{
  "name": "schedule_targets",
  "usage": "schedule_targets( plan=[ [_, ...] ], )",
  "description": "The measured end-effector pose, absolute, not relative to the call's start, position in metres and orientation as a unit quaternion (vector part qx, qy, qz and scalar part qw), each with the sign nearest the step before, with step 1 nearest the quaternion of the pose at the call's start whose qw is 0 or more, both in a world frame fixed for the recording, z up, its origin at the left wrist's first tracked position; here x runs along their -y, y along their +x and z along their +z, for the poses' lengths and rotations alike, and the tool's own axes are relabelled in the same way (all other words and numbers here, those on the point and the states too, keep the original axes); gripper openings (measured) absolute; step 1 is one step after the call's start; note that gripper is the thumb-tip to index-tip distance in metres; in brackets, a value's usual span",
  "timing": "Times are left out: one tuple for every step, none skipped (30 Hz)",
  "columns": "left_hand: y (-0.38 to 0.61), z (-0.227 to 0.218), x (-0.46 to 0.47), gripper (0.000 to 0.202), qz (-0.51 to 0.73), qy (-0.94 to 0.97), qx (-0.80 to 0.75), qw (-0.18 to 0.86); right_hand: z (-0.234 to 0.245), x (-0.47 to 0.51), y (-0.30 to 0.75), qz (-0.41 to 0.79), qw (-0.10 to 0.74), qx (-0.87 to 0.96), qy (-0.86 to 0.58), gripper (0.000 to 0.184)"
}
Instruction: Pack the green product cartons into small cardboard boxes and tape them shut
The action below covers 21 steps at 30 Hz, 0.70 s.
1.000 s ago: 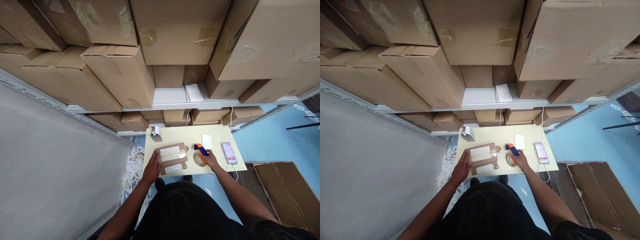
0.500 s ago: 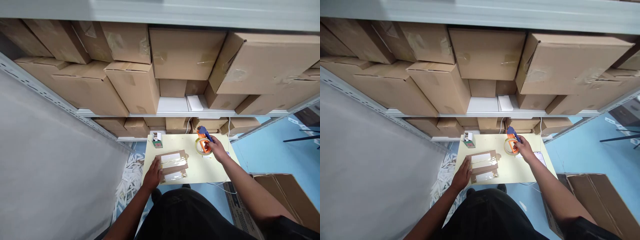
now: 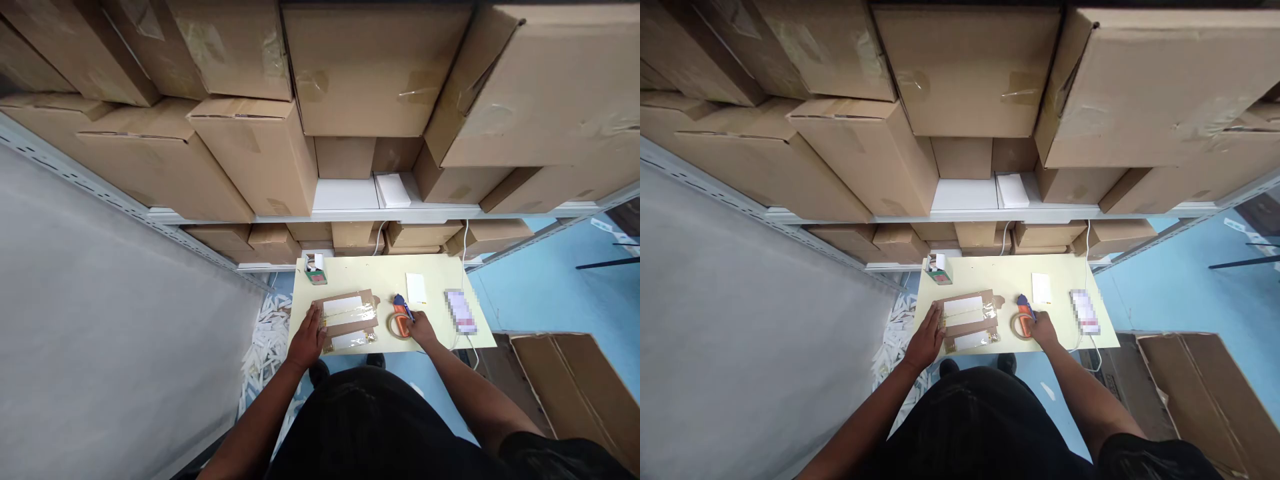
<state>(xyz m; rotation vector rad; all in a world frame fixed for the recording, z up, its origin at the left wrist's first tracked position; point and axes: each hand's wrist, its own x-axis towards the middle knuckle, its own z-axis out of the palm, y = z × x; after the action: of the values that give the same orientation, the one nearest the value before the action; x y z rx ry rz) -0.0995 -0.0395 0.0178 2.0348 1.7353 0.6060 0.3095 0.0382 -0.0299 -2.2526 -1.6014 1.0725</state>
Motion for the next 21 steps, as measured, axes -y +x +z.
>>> schedule_targets(
  plan=[
    [-0.099, 0.018, 0.040, 0.066, 0.218, 0.724, -0.621, 0.205, -0.033, -0.040, 0.308, 0.353, 0.091, 0.537, -0.761, 0.032],
    [-0.099, 0.018, 0.040, 0.067, 0.222, 0.720, -0.623, 0.211, -0.035, -0.041, 0.307, 0.348, 0.093, 0.534, -0.765, 0.031],
    [-0.098, 0.018, 0.040, 0.069, 0.228, 0.713, -0.627, 0.216, -0.036, -0.042, 0.306, 0.344, 0.093, 0.531, -0.769, 0.030],
    [-0.098, 0.017, 0.040, 0.072, 0.235, 0.701, -0.635, 0.222, -0.037, -0.042, 0.307, 0.341, 0.093, 0.528, -0.772, 0.029],
    [-0.097, 0.016, 0.041, 0.075, 0.243, 0.686, -0.646, 0.230, -0.036, -0.042, 0.308, 0.340, 0.092, 0.526, -0.774, 0.029],
    [-0.097, 0.014, 0.041, 0.079, 0.249, 0.666, -0.660, 0.242, -0.033, -0.041, 0.309, 0.339, 0.091, 0.525, -0.776, 0.030],
    [-0.097, 0.013, 0.040, 0.081, 0.254, 0.644, -0.675, 0.257, -0.029, -0.039, 0.311, 0.333, 0.091, 0.525, -0.777, 0.032],
    [-0.097, 0.013, 0.040, 0.083, 0.255, 0.620, -0.689, 0.276, -0.024, -0.038, 0.311, 0.321, 0.095, 0.530, -0.779, 0.037],
    [-0.098, 0.013, 0.039, 0.082, 0.254, 0.600, -0.699, 0.297, -0.018, -0.036, 0.311, 0.303, 0.106, 0.538, -0.779, 0.042],
    [-0.098, 0.014, 0.039, 0.081, 0.251, 0.584, -0.703, 0.318, -0.010, -0.035, 0.308, 0.287, 0.125, 0.548, -0.775, 0.047],
    [-0.099, 0.016, 0.038, 0.078, 0.250, 0.575, -0.702, 0.338, -0.002, -0.034, 0.303, 0.282, 0.149, 0.559, -0.765, 0.050],
    [-0.099, 0.018, 0.037, 0.075, 0.252, 0.570, -0.697, 0.355, 0.006, -0.034, 0.295, 0.295, 0.174, 0.563, -0.752, 0.050],
    [-0.098, 0.021, 0.037, 0.072, 0.256, 0.568, -0.689, 0.370, 0.013, -0.035, 0.284, 0.329, 0.193, 0.558, -0.737, 0.048],
    [-0.097, 0.025, 0.037, 0.070, 0.261, 0.569, -0.680, 0.383, 0.020, -0.035, 0.271, 0.381, 0.202, 0.541, -0.722, 0.047],
    [-0.095, 0.029, 0.038, 0.068, 0.268, 0.569, -0.671, 0.393, 0.027, -0.036, 0.256, 0.435, 0.197, 0.513, -0.713, 0.049],
    [-0.093, 0.034, 0.039, 0.067, 0.275, 0.570, -0.663, 0.399, 0.033, -0.037, 0.242, 0.481, 0.187, 0.485, -0.706, 0.054],
    [-0.090, 0.039, 0.041, 0.066, 0.281, 0.572, -0.658, 0.402, 0.039, -0.037, 0.229, 0.509, 0.180, 0.467, -0.700, 0.057],
    [-0.087, 0.044, 0.044, 0.066, 0.286, 0.574, -0.654, 0.401, 0.045, -0.035, 0.218, 0.517, 0.183, 0.463, -0.697, 0.059],
    [-0.085, 0.050, 0.047, 0.067, 0.291, 0.576, -0.654, 0.396, 0.051, -0.033, 0.210, 0.513, 0.196, 0.470, -0.691, 0.058],
    [-0.083, 0.056, 0.052, 0.068, 0.295, 0.576, -0.657, 0.387, 0.057, -0.030, 0.207, 0.502, 0.217, 0.485, -0.682, 0.057],
    [-0.082, 0.062, 0.057, 0.070, 0.299, 0.574, -0.662, 0.378, 0.062, -0.025, 0.206, 0.491, 0.239, 0.497, -0.674, 0.057]
  ],
)
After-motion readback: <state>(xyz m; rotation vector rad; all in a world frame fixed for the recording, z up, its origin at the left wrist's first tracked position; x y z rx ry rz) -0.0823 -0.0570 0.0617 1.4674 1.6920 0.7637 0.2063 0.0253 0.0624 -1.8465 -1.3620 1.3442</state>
